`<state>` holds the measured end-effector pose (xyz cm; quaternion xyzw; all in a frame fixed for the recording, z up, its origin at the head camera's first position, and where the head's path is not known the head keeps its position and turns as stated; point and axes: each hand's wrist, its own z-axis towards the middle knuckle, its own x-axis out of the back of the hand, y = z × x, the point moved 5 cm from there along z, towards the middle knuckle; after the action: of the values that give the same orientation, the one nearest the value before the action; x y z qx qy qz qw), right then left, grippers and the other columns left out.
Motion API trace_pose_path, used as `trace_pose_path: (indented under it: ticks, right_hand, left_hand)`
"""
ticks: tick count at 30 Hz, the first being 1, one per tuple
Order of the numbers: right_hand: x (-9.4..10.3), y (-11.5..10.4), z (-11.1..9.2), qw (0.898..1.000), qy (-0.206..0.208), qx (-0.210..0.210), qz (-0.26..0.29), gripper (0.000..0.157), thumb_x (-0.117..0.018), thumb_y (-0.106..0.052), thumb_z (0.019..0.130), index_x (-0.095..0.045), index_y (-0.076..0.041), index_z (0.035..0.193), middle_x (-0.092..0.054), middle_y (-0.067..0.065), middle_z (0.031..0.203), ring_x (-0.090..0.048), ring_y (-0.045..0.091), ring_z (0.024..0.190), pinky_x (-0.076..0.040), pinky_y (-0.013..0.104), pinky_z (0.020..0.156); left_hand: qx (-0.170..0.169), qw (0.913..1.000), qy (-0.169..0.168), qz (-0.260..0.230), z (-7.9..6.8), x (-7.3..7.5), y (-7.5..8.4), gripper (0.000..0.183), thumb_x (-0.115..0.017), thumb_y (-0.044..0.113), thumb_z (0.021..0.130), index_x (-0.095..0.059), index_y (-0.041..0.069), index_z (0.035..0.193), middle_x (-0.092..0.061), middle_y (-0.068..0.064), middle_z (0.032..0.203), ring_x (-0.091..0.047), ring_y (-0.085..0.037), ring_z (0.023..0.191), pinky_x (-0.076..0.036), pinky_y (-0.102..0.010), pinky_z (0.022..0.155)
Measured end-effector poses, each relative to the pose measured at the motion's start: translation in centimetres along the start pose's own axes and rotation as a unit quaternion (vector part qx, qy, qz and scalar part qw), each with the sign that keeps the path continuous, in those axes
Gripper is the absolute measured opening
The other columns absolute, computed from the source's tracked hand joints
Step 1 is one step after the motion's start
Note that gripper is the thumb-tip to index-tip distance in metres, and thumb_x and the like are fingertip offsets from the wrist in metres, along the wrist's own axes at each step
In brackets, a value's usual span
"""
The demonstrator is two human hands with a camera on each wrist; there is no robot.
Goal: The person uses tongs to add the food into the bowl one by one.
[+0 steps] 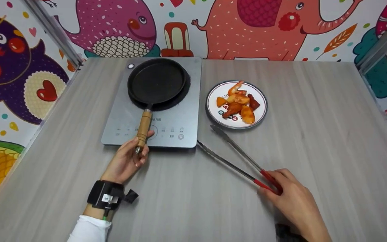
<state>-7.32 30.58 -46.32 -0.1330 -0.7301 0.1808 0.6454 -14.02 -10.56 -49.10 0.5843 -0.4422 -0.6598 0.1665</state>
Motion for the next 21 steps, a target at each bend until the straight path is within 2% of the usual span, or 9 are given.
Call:
trace_pose_path:
  ticks: [9,16,21]
  right_hand:
    - [0.6,1.2,-0.6,0.998,-0.011,-0.048,0.029,0.066,-0.059,-0.055,0.076,-0.052,-0.005,0.118,-0.055,0.012,0.096,-0.047,0.024,0.075,-0.037,0.028,0.052]
    - [0.8,1.3,-0.4,0.998,0.027,-0.050,0.032,0.069,-0.063,-0.051,0.075,-0.049,-0.002,0.122,-0.056,0.019,0.099,-0.047,0.025,0.074,-0.037,0.027,0.051]
    - [0.6,1.1,-0.5,0.998,0.046,-0.044,0.030,0.066,-0.065,-0.048,0.074,-0.050,-0.004,0.121,-0.056,0.015,0.094,-0.046,0.021,0.071,-0.037,0.025,0.049]
  left_hand:
    - [-0.007,0.9999,-0.001,0.012,0.1,0.0,0.1,0.049,-0.049,0.027,0.090,-0.040,0.004,0.132,-0.061,-0.007,0.077,-0.053,-0.014,0.057,-0.037,-0.019,0.044]
    - [-0.020,0.9997,0.001,0.014,0.2,0.0,0.1,0.049,-0.050,0.025,0.089,-0.041,0.002,0.131,-0.061,-0.008,0.076,-0.050,-0.011,0.052,-0.036,-0.019,0.042]
    - [-0.023,0.9990,0.006,0.038,0.3,0.0,0.2,0.049,-0.051,0.027,0.088,-0.041,0.004,0.131,-0.061,-0.008,0.075,-0.050,-0.012,0.051,-0.037,-0.021,0.043]
